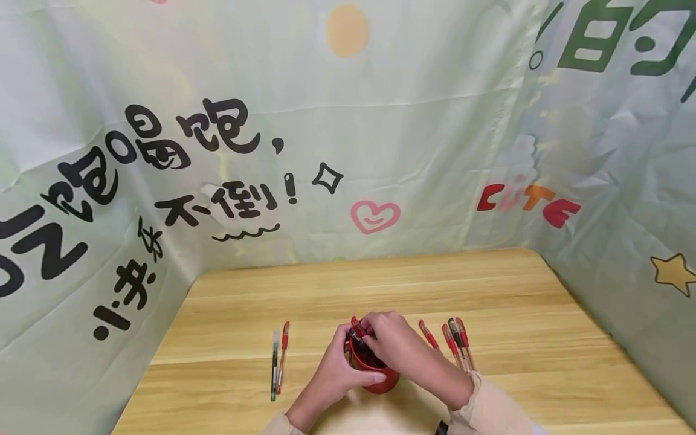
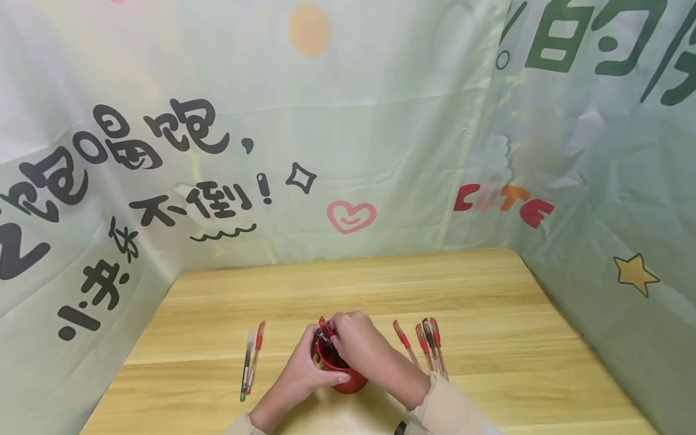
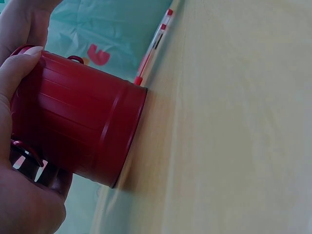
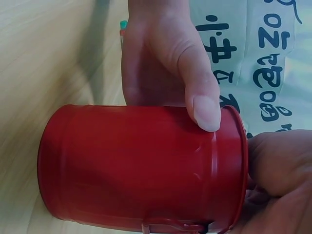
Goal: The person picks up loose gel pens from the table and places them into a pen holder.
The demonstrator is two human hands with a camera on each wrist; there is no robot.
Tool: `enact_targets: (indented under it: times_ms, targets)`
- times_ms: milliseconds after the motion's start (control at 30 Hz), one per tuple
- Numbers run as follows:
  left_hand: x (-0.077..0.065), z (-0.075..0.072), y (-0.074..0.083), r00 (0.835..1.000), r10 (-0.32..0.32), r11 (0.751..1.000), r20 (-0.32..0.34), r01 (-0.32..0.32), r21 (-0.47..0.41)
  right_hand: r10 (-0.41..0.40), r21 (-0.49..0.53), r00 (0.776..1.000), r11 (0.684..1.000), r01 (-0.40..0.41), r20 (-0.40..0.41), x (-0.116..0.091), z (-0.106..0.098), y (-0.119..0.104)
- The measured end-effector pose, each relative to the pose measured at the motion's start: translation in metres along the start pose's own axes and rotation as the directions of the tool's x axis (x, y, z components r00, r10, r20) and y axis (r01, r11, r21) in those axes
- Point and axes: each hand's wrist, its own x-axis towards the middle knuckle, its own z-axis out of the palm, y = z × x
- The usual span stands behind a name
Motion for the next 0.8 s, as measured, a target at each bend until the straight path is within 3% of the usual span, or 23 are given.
enact_targets:
  times_ms: [433, 800]
  targets:
    - [0.0, 0.0, 0.001, 1.0, 0.008, 1.0, 0.007, -0.008, -0.015, -0.004, -0.023, 0.999, 1.0, 0.004, -0.035, -0.003, -0.003, -0.004]
    - [0.0, 0.0, 0.001, 1.0, 0.024, 0.999, 0.009, -0.023, -0.027, -0.009, 0.06, 0.986, 0.998, 0.019, -0.164, -0.013, -0.018, -0.001]
